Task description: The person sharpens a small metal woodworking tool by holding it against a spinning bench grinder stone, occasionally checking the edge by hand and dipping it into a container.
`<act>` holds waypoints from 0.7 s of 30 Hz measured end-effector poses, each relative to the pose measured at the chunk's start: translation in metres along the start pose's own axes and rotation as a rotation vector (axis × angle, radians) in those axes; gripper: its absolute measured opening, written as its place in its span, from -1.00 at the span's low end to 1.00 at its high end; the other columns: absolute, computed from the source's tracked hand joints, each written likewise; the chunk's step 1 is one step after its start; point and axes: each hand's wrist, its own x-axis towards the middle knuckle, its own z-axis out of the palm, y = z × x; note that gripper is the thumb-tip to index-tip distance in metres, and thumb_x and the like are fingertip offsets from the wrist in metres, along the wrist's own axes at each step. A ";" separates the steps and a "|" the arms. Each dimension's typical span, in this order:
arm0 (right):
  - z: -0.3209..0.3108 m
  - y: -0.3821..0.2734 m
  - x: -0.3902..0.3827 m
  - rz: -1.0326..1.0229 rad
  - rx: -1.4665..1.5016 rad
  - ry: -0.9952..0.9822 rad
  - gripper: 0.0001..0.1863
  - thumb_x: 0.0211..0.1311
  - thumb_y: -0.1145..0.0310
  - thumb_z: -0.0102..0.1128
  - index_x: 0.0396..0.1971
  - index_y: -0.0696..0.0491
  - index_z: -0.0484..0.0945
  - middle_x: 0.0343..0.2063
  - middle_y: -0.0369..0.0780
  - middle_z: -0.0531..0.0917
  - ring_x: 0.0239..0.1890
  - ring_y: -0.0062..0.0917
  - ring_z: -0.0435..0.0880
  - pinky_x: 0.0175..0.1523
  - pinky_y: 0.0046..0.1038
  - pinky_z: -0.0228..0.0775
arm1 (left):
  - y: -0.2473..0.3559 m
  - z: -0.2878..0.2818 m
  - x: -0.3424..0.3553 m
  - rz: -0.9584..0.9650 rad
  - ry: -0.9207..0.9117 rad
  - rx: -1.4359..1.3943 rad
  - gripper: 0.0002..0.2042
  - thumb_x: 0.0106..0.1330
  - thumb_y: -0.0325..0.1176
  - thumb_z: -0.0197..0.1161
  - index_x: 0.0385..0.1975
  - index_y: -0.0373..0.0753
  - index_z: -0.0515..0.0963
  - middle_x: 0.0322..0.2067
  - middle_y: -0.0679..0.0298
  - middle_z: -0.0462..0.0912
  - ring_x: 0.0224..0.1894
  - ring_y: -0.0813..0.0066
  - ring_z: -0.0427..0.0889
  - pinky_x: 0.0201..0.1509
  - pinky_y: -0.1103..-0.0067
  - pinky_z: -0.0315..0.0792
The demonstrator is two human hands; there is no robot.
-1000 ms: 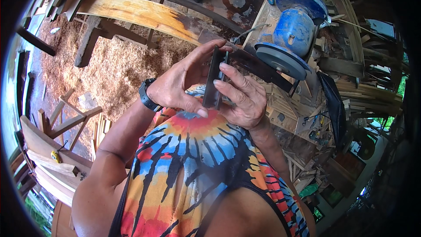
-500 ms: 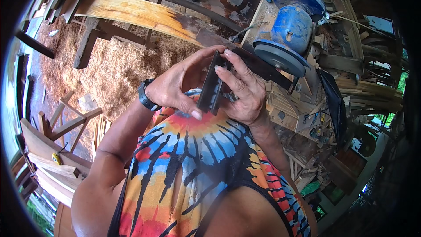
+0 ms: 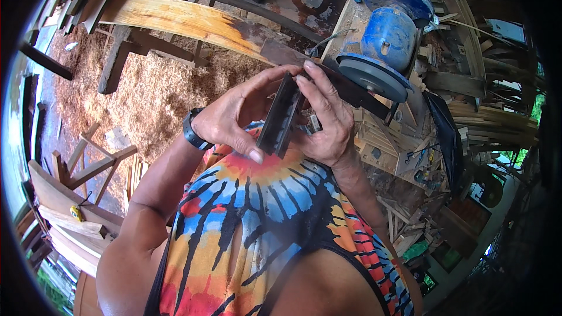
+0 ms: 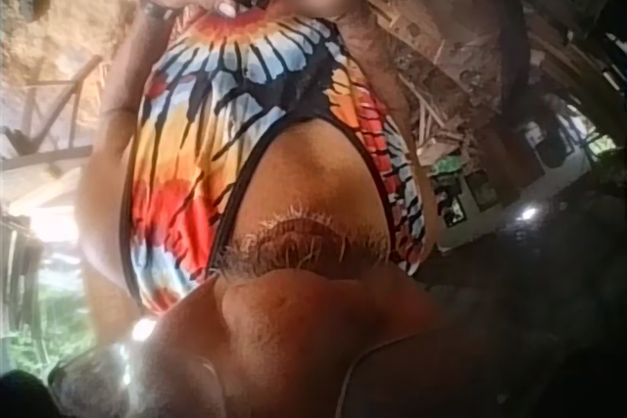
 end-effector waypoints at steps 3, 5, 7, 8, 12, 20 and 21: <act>0.000 0.004 -0.001 0.017 -0.022 -0.022 -0.15 -0.06 0.35 0.61 0.36 0.05 0.52 0.36 0.10 0.51 0.18 0.01 0.73 0.15 -0.18 0.68 | 0.000 0.000 -0.002 -0.034 0.007 -0.032 0.41 -0.25 -0.20 0.88 0.60 -0.39 -0.06 0.54 0.06 0.15 0.57 0.26 0.21 0.63 0.28 0.15; 0.000 0.004 -0.002 0.026 -0.044 -0.033 -0.14 -0.06 0.33 0.61 0.37 0.03 0.52 0.36 0.10 0.52 0.17 0.01 0.73 0.15 -0.18 0.68 | -0.002 0.000 -0.002 -0.034 0.009 -0.042 0.41 -0.24 -0.20 0.88 0.60 -0.39 -0.06 0.53 0.05 0.16 0.56 0.25 0.22 0.62 0.28 0.16; 0.000 0.004 -0.002 0.029 -0.039 -0.030 -0.15 -0.06 0.32 0.61 0.36 0.03 0.52 0.35 0.10 0.52 0.17 0.01 0.74 0.14 -0.19 0.68 | -0.002 0.000 -0.002 -0.035 0.012 -0.052 0.41 -0.24 -0.20 0.87 0.60 -0.39 -0.07 0.53 0.05 0.16 0.56 0.25 0.22 0.62 0.28 0.17; 0.000 0.004 -0.002 0.033 -0.035 -0.025 -0.15 -0.07 0.32 0.62 0.35 0.02 0.53 0.35 0.10 0.52 0.16 0.01 0.74 0.14 -0.19 0.69 | -0.001 0.000 -0.002 -0.033 0.009 -0.053 0.41 -0.24 -0.20 0.87 0.60 -0.39 -0.06 0.53 0.05 0.17 0.56 0.25 0.23 0.61 0.28 0.18; 0.002 0.004 -0.003 0.068 -0.019 -0.008 -0.18 -0.07 0.29 0.63 0.31 0.02 0.55 0.34 0.08 0.53 0.15 -0.01 0.75 0.12 -0.19 0.69 | 0.002 0.003 -0.001 -0.033 0.023 -0.035 0.42 -0.24 -0.18 0.88 0.60 -0.40 -0.06 0.53 0.05 0.17 0.55 0.25 0.24 0.61 0.28 0.19; 0.000 0.003 -0.003 0.044 -0.050 0.011 -0.22 -0.05 0.25 0.63 0.26 0.07 0.56 0.33 0.07 0.55 0.14 -0.02 0.75 0.11 -0.18 0.69 | -0.002 0.002 -0.001 -0.032 0.020 -0.070 0.42 -0.25 -0.18 0.88 0.60 -0.39 -0.06 0.52 0.04 0.20 0.54 0.24 0.26 0.59 0.26 0.24; 0.001 0.003 -0.004 0.046 -0.051 0.011 -0.22 -0.05 0.25 0.63 0.26 0.07 0.56 0.33 0.07 0.55 0.14 -0.02 0.75 0.11 -0.18 0.69 | -0.002 0.001 -0.001 -0.038 0.008 -0.050 0.42 -0.25 -0.18 0.88 0.60 -0.38 -0.06 0.51 0.05 0.21 0.54 0.24 0.27 0.58 0.26 0.25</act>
